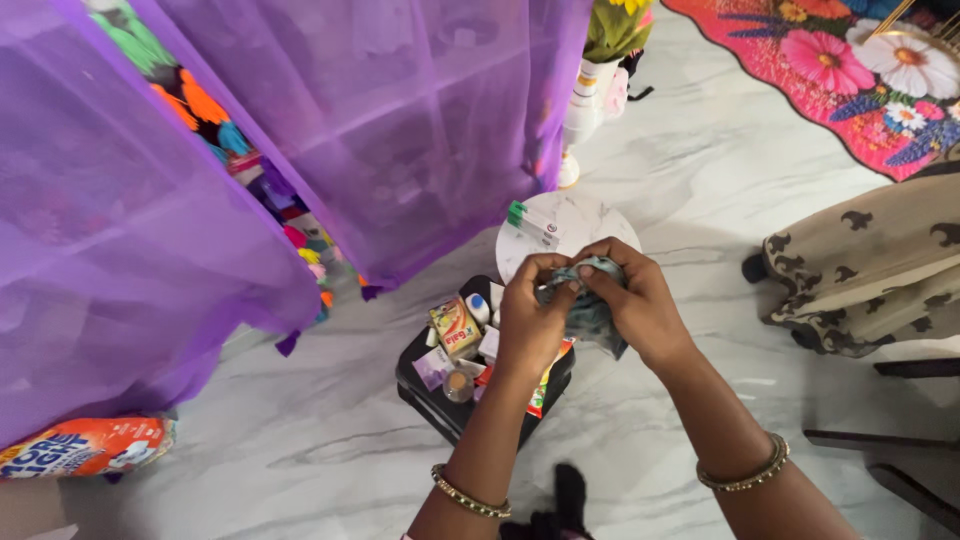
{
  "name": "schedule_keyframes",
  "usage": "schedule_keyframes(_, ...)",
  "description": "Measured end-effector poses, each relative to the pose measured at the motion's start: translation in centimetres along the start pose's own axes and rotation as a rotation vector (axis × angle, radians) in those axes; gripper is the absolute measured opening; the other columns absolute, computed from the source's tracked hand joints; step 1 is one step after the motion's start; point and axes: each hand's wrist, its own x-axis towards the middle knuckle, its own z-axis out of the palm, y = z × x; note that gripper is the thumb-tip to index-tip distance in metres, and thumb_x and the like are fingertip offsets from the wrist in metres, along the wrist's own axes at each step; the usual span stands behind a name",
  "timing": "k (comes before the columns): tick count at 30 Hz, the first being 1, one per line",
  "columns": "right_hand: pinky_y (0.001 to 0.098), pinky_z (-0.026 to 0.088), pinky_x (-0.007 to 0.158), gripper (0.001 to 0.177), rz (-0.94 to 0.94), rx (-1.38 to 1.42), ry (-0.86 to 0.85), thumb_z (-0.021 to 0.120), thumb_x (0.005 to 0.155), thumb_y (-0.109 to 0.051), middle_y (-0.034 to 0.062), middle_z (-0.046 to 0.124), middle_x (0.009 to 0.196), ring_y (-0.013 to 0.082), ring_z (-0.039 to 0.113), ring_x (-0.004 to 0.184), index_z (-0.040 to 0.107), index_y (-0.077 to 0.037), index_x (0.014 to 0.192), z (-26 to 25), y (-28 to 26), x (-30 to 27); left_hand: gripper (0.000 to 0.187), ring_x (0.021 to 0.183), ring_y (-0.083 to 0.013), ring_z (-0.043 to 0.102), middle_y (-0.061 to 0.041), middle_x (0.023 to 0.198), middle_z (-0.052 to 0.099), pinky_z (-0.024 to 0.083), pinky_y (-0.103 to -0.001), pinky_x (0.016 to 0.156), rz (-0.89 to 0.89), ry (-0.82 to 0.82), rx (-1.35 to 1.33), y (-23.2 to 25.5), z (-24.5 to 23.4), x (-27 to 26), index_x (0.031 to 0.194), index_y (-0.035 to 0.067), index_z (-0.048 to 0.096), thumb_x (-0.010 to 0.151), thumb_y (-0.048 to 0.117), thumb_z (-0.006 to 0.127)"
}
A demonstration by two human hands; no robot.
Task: The person wipes the surface of a small white box with a cloth, then places it on a shelf. This action is repeated several times with different boxes taken from a nearby container. The person also wipes the shelf surface between placing the boxes.
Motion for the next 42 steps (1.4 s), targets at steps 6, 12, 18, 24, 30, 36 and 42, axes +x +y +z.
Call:
schedule_keyframes(6, 0.0286, 0.043, 0.06, 0.028, 0.154, -0.227, 0.056, 0.071, 0.096, -0.026, 0.0041, 0.062, 0.069, 0.0094, 0.052, 0.066, 0.066, 0.0, 0.086, -5.4, 9.8, 3.2, 0.029, 0.093, -0.0184, 0.07, -0.012, 0.1, 0.074, 0.055, -0.032, 0.082, -0.14, 0.058, 0.222, -9.9, 5.0, 1.0, 0.111, 0.004, 0.068, 0.083, 0.007, 0.075)
schedule_keyframes(12, 0.0342, 0.047, 0.056, 0.032, 0.202, -0.687, 0.043, 0.082, 0.083, -0.024, 0.0128, 0.061, 0.063, 0.0192, 0.055, 0.057, 0.061, -0.001, 0.078, -9.4, 22.1, 5.6, 0.034, 0.092, -0.0197, 0.073, -0.011, 0.104, 0.074, 0.057, -0.032, 0.08, -0.495, 0.105, 0.156, -23.4, 10.5, 0.5, 0.118, 0.006, 0.064, 0.087, 0.016, 0.073)
schedule_keyframes(18, 0.0367, 0.053, 0.068, 0.026, 0.198, -0.653, -0.014, 0.079, 0.079, -0.014, 0.0099, 0.068, 0.079, 0.026, 0.068, 0.073, 0.06, -0.006, 0.094, -11.5, 31.2, 7.2, 0.034, 0.103, -0.029, 0.072, -0.016, 0.109, 0.075, 0.054, -0.038, 0.089, -0.43, 0.138, 0.358, -35.4, 12.0, 0.9, 0.116, 0.003, 0.067, 0.086, 0.017, 0.076)
schedule_keyframes(24, 0.0449, 0.054, 0.075, 0.044, 0.234, -0.83, -0.038, 0.077, 0.079, -0.011, 0.0059, 0.065, 0.12, 0.0308, 0.068, 0.096, 0.057, -0.015, 0.118, -11.8, 37.4, 9.7, 0.044, 0.111, -0.0405, 0.064, -0.024, 0.112, 0.068, 0.05, -0.047, 0.096, -0.299, 0.242, 0.62, -43.9, 9.9, 6.7, 0.116, -0.001, 0.064, 0.076, 0.015, 0.076)
schedule_keyframes(30, 0.0461, 0.055, 0.074, 0.059, 0.221, -0.826, -0.08, 0.078, 0.079, -0.009, 0.0078, 0.057, 0.125, 0.0307, 0.069, 0.096, 0.049, -0.019, 0.129, -10.9, 42.9, 11.9, 0.046, 0.119, -0.0427, 0.059, -0.026, 0.123, 0.061, 0.047, -0.047, 0.104, -0.304, 0.286, 0.759, -48.9, 7.9, 13.2, 0.124, -0.004, 0.058, 0.081, 0.009, 0.07)
schedule_keyframes(36, 0.0459, 0.057, 0.072, 0.081, 0.215, -0.886, -0.118, 0.083, 0.074, -0.006, 0.0102, 0.05, 0.134, 0.0341, 0.068, 0.097, 0.04, -0.018, 0.142, -9.9, 47.5, 13.1, 0.058, 0.126, -0.0467, 0.052, -0.032, 0.135, 0.046, 0.046, -0.046, 0.105, -0.352, 0.288, 0.761, -50.4, 7.0, 15.8, 0.133, -0.011, 0.043, 0.082, -0.001, 0.069)
schedule_keyframes(42, 0.0434, 0.059, 0.077, 0.092, 0.111, -0.778, -0.048, 0.088, 0.071, -0.006, 0.0116, 0.049, 0.132, 0.0298, 0.071, 0.1, 0.037, -0.016, 0.147, -8.7, 51.2, 13.6, 0.063, 0.127, -0.0444, 0.054, -0.03, 0.141, 0.041, 0.054, -0.04, 0.099, -0.529, 0.3, 0.723, -51.4, 6.5, 17.3, 0.133, -0.01, 0.04, 0.077, -0.004, 0.068)
